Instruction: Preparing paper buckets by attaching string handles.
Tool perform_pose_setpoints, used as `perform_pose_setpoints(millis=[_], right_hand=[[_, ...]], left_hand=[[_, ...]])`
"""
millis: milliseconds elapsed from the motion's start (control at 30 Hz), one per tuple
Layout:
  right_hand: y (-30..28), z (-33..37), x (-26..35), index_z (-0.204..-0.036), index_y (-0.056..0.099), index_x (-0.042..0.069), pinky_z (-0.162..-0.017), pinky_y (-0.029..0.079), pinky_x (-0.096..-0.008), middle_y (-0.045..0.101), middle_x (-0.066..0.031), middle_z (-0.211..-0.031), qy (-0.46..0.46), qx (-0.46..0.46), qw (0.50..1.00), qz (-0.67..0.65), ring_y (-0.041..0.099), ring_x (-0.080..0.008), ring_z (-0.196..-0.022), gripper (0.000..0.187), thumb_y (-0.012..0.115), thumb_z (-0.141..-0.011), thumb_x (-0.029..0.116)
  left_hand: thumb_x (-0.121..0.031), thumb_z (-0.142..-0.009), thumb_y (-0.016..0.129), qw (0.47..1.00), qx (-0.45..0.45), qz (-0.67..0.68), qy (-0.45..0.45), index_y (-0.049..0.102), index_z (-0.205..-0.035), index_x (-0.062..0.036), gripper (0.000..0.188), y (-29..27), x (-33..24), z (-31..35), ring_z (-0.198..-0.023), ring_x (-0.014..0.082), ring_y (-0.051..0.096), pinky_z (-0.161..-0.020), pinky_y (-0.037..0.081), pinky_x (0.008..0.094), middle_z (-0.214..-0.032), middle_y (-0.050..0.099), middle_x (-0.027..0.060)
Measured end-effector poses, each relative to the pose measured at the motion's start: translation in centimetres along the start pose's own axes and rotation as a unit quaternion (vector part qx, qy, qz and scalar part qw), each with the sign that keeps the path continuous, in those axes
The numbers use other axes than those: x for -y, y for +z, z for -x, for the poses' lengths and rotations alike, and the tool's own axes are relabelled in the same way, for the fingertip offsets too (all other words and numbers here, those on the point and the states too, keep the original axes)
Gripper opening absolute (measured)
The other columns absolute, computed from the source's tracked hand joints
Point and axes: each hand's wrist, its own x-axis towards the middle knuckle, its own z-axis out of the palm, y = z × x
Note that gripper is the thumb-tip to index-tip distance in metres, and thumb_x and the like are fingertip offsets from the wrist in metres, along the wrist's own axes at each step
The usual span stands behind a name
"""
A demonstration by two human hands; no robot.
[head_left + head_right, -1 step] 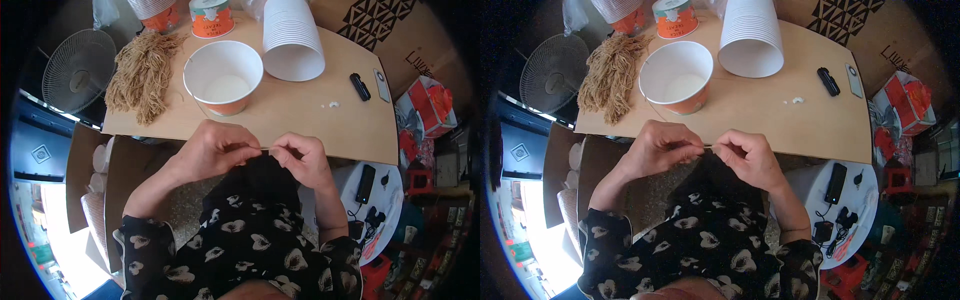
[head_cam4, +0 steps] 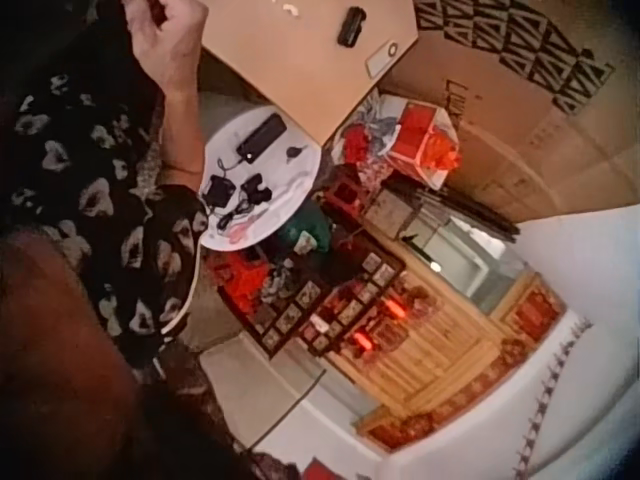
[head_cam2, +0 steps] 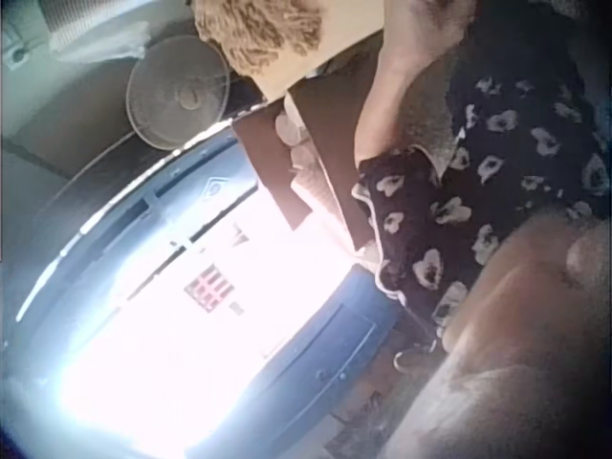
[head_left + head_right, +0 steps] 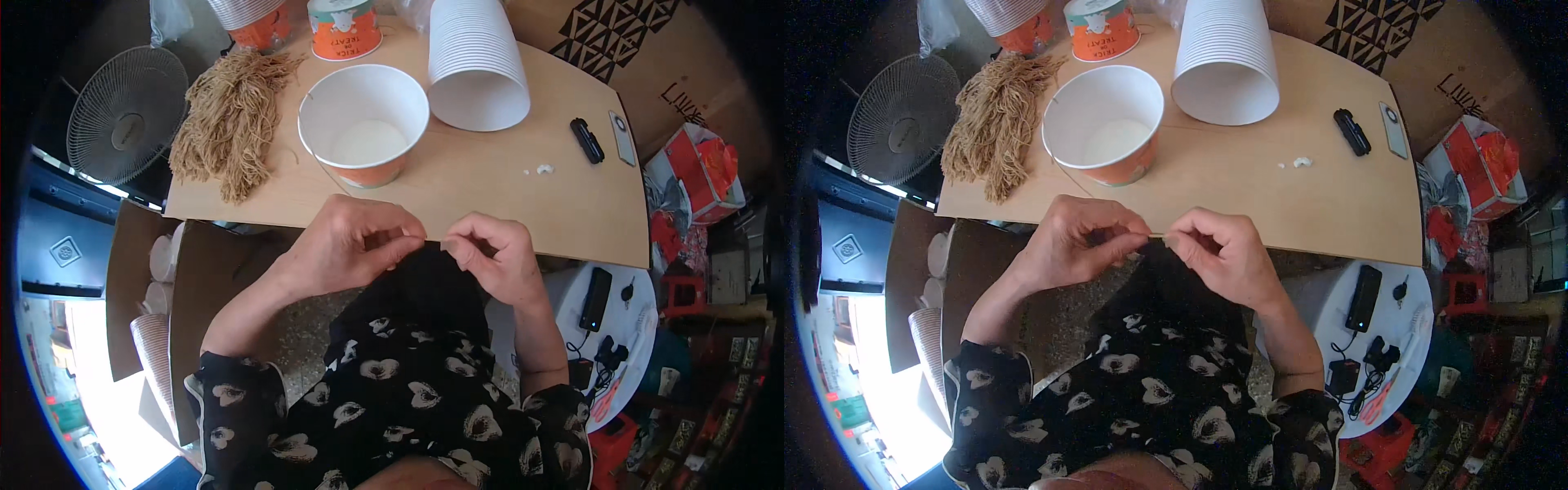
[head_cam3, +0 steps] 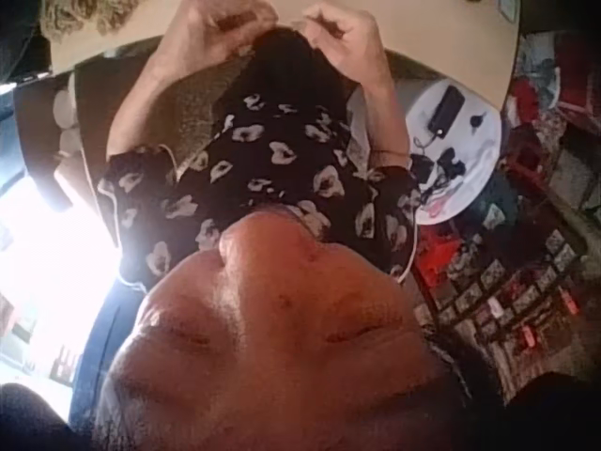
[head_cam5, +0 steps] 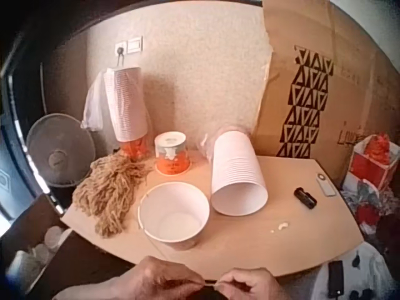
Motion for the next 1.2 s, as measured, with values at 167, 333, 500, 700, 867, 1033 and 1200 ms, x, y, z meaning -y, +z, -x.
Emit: perform_pose_setpoints(millis=[167,333,500,700,867,1033,1200], right_hand=[[-2.5,-2.6,0.3,-0.096,0.068,-0.002,-0.059,0.043,-0.0188,0.06,0.0036,-0.071,-0.111,-0.096,0.972,0.184,0.053,-0.0018,-0.065,0.005,0.066,-0.095,0.003],[-3.6,-12.3,-0.9,-0.105,0.072,0.007,-0.087,0.051,-0.0363,0.072,-0.0039,-0.109,-0.29,-0.121,0.849,0.424,0.064,-0.0228,-0.104,0.02,0.07,-0.085,0.006],[-3.4,-14.2,-0.9,-0.096,0.073,0.01,-0.101,0.042,-0.0401,0.072,-0.0013,-0.104,-0.411,0.014,0.75,0.518,0.061,-0.0211,-0.11,0.012,0.07,-0.085,0.013],[2.8,-9.4,1.6,-0.094,0.074,0.006,-0.091,0.043,-0.0356,0.067,-0.0059,-0.086,-0.315,0.059,0.823,0.469,0.063,-0.0214,-0.091,0.017,0.076,-0.078,0.01],[4.2,-9.6,1.7,-0.105,0.072,0.001,-0.078,0.052,-0.0383,0.071,-0.0114,-0.092,-0.229,0.032,0.873,0.429,0.067,-0.029,-0.084,0.021,0.073,-0.084,0.005],[4.3,-10.0,0.6,-0.11,0.071,-0.001,-0.084,0.053,-0.0291,0.075,-0.0108,-0.1,-0.114,0.035,0.935,0.334,0.07,-0.0169,-0.092,0.021,0.07,-0.089,0.001],[4.7,-10.1,0.9,-0.107,0.072,0.0,-0.076,0.057,-0.0332,0.075,-0.0157,-0.093,-0.102,0.018,0.94,0.325,0.075,-0.0235,-0.08,0.019,0.07,-0.089,0.005]], left_hand=[[-0.006,-0.092,0.071,0.997,-0.051,-0.015,-0.054,0.071,-0.093,-0.0017,0.005,-0.4,1.1,1.0,-0.05,0.0019,0.044,-0.048,0.035,0.0232,-0.055,0.052,-0.0033],[-0.008,-0.093,0.072,0.983,-0.169,-0.035,-0.058,0.073,-0.099,-0.0016,0.009,-1.1,1.7,2.8,-0.051,-0.0007,0.037,-0.048,0.03,0.0214,-0.054,0.047,-0.0072],[-0.001,-0.089,0.073,0.905,-0.362,-0.22,0.031,0.075,-0.1,-0.0032,0.011,-5.3,1.8,3.7,-0.062,0.0021,0.053,-0.053,0.037,0.0198,-0.072,0.065,-0.0017],[0.002,-0.086,0.073,0.876,-0.425,-0.206,0.097,0.074,-0.097,-0.002,0.012,-4.9,2.7,3.9,-0.065,0.0065,0.059,-0.055,0.044,0.0205,-0.079,0.065,0.0017],[-0.002,-0.084,0.077,0.905,-0.398,-0.124,0.081,0.076,-0.094,-0.0034,0.01,-0.7,6.1,3.3,-0.055,0.0083,0.051,-0.05,0.039,0.0236,-0.07,0.06,0.0034],[-0.009,-0.082,0.079,0.89,-0.44,-0.096,0.063,0.079,-0.097,-0.0083,0.015,1.3,8.7,1.9,-0.051,0.0125,0.054,-0.048,0.042,0.0287,-0.062,0.056,0.0036],[-0.011,-0.082,0.08,0.885,-0.454,-0.097,0.042,0.08,-0.095,-0.0086,0.014,2.2,9.7,1.3,-0.048,0.0134,0.049,-0.046,0.038,0.0309,-0.056,0.049,0.0028]])
